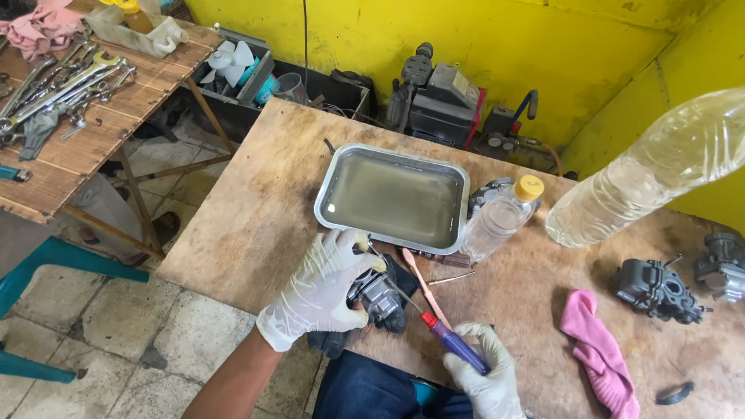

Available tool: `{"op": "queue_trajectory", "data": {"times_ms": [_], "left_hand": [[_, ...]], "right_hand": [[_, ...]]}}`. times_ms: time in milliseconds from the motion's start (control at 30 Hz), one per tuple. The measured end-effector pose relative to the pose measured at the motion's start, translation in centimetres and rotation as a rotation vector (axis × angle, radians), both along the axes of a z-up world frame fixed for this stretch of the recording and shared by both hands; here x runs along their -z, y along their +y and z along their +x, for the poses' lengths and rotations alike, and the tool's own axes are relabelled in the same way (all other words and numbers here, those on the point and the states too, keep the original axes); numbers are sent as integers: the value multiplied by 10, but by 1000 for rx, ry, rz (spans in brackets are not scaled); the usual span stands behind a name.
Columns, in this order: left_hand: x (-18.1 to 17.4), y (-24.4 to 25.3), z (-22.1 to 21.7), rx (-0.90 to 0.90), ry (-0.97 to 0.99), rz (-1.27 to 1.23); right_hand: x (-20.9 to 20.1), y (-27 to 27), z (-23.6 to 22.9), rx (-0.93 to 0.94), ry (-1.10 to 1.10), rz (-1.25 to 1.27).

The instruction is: The person uses a screwdriver to unscrew and remove a bolt from a carburetor held in their left hand. They then place the carburetor on the table and pick up another one to continue the disassembly process.

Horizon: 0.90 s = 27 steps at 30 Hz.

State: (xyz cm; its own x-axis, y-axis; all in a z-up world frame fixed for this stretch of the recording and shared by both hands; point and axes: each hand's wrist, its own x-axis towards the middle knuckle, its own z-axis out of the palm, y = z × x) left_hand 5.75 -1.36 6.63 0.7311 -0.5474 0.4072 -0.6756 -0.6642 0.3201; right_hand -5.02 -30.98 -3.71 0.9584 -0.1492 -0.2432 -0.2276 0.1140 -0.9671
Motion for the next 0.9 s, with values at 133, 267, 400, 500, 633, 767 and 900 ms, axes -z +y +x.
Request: {"op": "queue_trajectory", "data": {"times_ms": [133,267,400,500,633,767,900], "left_hand": [[-6,-4,-1,-12,6,2],[-13,-6,-2,-25,-1,58],[-13,-5,-5,-25,-5,50],[-12,-5,-4,-31,-5,108],[-10,-3,0,-17,-32,138],[-5,-5,0,-1,15,85],[-7,-9,0,-44,5,125]], "right_hand": [[22,3,-6,51,-60,-111],[13,16,-17,252,-279,-776],[64,-7,-23,183,-471,-1280],[59,0,-22,192,-572,-1328],[2,18,-18,136,156,-668],[-14,18,-17,156,240,-207],[-40,26,-16,56,342,-874]]}}
